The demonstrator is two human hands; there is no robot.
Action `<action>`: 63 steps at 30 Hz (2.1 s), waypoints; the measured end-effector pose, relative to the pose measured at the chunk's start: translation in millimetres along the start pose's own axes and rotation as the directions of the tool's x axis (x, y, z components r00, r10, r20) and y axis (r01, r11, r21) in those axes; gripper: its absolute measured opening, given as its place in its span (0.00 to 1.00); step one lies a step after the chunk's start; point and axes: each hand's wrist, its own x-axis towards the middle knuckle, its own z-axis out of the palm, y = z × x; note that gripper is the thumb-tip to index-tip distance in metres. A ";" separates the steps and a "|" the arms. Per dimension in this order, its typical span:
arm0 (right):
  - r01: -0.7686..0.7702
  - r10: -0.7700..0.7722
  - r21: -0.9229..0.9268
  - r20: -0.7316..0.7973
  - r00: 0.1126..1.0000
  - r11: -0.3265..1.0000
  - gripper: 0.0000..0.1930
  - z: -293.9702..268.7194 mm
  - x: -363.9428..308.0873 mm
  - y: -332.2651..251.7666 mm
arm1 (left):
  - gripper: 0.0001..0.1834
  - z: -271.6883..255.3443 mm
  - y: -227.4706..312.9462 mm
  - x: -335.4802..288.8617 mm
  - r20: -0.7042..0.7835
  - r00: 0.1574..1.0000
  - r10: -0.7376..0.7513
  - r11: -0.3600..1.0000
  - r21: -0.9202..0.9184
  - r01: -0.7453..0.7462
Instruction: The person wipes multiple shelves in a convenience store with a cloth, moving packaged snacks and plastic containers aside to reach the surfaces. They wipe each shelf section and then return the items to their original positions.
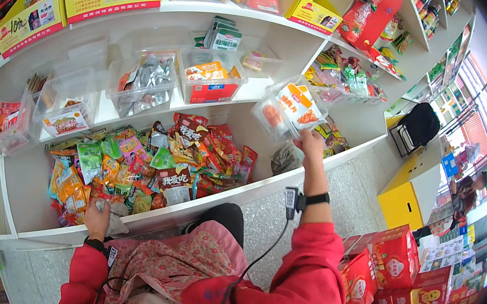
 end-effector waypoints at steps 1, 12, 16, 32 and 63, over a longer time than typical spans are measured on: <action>0.002 0.000 0.040 -0.057 0.998 0.999 0.12 9.9 11.5 4.6 | 0.18 0.1 -0.3 0.5 0.025 0.999 -0.024 1.000 0.009 0.023; -0.099 0.110 0.077 -0.148 0.983 0.992 0.20 103.8 98.1 25.1 | 0.17 -0.5 1.2 1.1 0.046 0.998 -0.037 0.998 -0.039 0.039; -0.114 0.117 0.047 -0.070 0.991 0.992 0.22 140.1 112.3 15.5 | 0.16 -2.2 1.4 2.6 0.062 0.998 -0.024 1.000 -0.004 0.024; -0.105 0.090 0.105 0.137 0.987 0.989 0.36 96.3 99.9 46.6 | 0.15 -0.6 2.7 1.6 0.024 0.999 -0.025 1.000 0.008 0.025; 0.474 -0.215 -0.775 0.423 0.880 0.417 0.10 110.7 -97.8 191.1 | 0.15 -7.1 8.9 2.4 -0.024 1.000 0.008 0.999 -0.032 -0.009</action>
